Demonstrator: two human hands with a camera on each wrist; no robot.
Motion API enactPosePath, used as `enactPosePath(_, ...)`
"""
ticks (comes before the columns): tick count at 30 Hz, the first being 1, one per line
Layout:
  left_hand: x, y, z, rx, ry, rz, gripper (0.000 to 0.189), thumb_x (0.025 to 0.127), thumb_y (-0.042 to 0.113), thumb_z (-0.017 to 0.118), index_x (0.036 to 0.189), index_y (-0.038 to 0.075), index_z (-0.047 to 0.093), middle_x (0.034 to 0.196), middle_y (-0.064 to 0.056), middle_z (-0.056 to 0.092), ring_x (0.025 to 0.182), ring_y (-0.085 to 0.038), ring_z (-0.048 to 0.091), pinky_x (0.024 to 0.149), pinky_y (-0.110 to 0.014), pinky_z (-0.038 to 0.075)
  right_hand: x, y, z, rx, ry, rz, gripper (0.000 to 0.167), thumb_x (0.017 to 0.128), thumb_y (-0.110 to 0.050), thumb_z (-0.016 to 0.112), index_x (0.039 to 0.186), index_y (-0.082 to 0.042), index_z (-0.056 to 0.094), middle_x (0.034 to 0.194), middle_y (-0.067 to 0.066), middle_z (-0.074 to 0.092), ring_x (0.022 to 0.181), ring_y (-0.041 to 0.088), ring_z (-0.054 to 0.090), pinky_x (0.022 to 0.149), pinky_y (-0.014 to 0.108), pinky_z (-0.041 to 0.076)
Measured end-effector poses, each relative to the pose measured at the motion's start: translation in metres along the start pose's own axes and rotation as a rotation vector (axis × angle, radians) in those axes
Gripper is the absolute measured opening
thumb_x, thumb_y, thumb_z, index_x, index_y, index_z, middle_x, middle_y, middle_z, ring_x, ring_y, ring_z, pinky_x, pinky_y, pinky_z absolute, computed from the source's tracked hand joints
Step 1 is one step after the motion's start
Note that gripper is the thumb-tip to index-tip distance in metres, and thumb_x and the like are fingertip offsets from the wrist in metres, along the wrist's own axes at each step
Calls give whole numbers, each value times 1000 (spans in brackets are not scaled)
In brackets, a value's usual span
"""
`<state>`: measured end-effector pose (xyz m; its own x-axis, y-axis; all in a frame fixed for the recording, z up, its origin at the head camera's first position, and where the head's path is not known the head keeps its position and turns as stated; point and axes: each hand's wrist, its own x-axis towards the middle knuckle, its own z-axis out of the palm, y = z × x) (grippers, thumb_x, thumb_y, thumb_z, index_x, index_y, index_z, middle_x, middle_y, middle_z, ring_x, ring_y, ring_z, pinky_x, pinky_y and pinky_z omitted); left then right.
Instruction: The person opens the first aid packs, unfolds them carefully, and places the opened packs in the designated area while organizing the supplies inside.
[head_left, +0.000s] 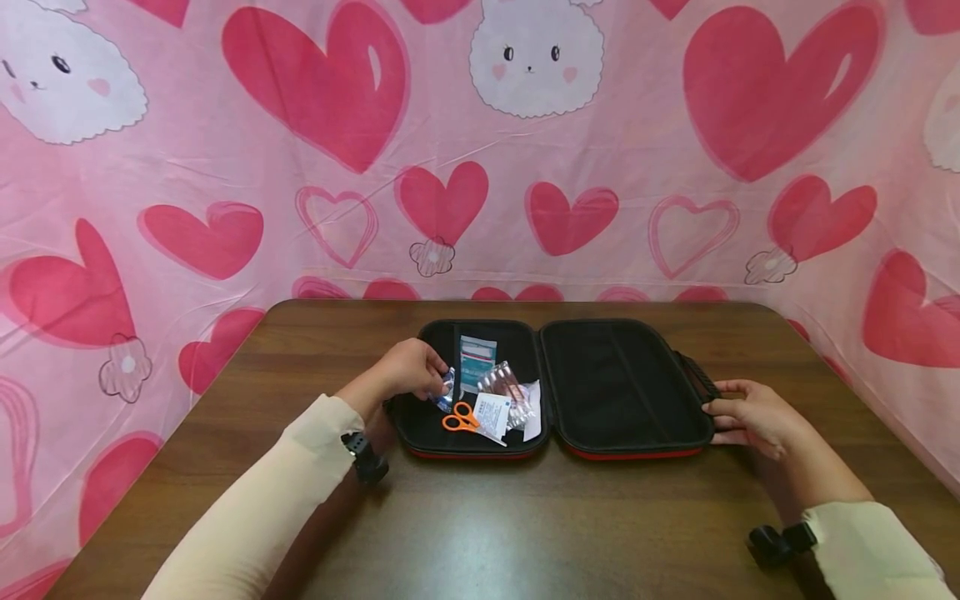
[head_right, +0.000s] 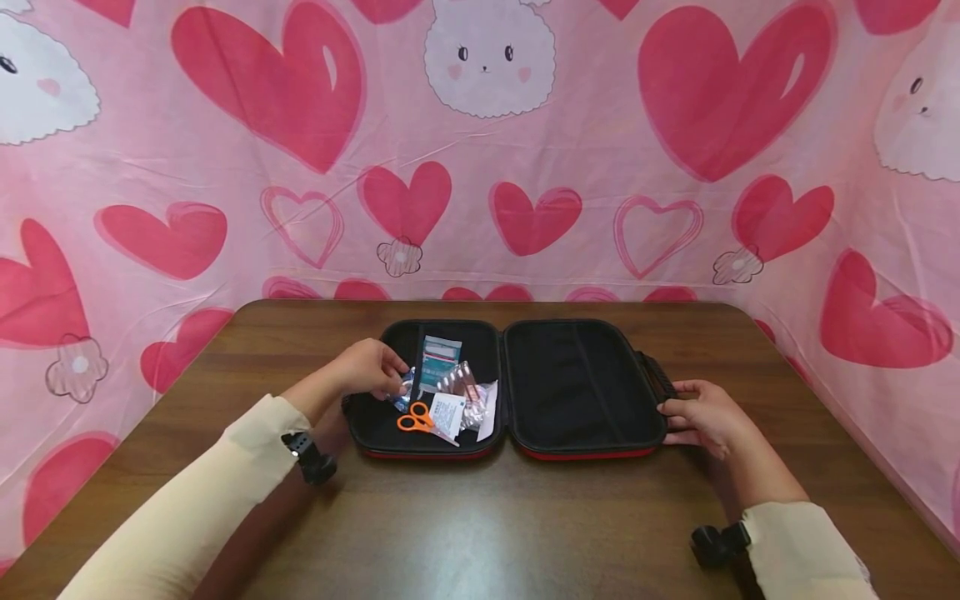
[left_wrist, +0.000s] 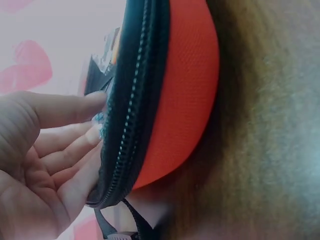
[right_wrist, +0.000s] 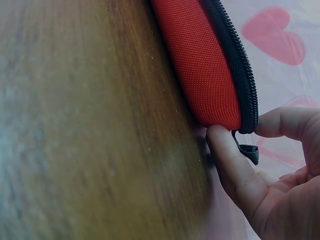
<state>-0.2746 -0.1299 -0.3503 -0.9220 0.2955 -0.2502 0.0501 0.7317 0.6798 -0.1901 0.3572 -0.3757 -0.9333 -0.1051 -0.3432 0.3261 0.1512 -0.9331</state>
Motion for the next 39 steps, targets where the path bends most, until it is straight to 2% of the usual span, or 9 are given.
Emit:
enactPosePath(3,-1,-1,2,-36,-51,16,34,77,4,82,107,-2,69,76,-6,70,69,-16,66,65,-31,58,0,0,0,-1,1,-1,65,92,0,56,136,14,10,92,5,62,79,17,69,69,41,59)
enactPosePath(8,-4,2,7,-168,-123,15,46,79,-4,76,120,-6,55,82,-11,71,74,-18,67,69,-36,59,0,1,0,-3,0,-7,65,92,-1,56,136,14,10,92,4,62,79,16,69,68,40,59)
enactPosePath(16,-4,5,15,-347,-202,-74,45,82,-15,65,122,-7,46,94,-17,64,75,-21,64,71,-36,59,0,1,1,-3,3,-12,64,92,0,56,135,14,11,91,4,63,78,16,69,67,39,59)
enactPosePath(19,-5,4,16,-373,-219,-82,44,84,-15,63,123,-7,45,95,-19,62,77,-22,65,72,-37,58,0,1,1,1,1,-16,62,92,0,56,134,14,12,91,4,63,78,16,69,67,39,59)
enactPosePath(25,-9,-1,10,-297,-162,-42,35,88,-4,66,120,-8,53,90,-17,68,74,-24,69,69,-37,59,-2,1,0,2,-17,-13,65,93,-1,57,135,17,11,92,5,64,80,18,69,71,41,59)
enactPosePath(31,-16,-10,-3,-241,-118,21,32,90,2,67,119,-7,57,91,-16,65,75,-22,69,68,-36,59,-6,1,-1,-47,-8,-5,68,95,-4,55,137,22,8,93,4,63,80,18,68,73,40,58)
enactPosePath(34,-22,-14,-12,-201,-71,52,28,89,4,68,115,-6,62,89,-14,65,73,-21,67,65,-36,59,-9,-3,0,-160,35,-21,67,96,-5,55,136,26,11,92,6,63,75,19,68,70,40,59)
enactPosePath(39,-31,-22,-25,-128,40,63,23,86,5,71,108,-2,68,84,-11,64,71,-21,62,62,-33,57,-14,-17,8,-462,101,-73,62,93,-7,62,128,28,25,92,19,64,67,23,67,60,41,59)
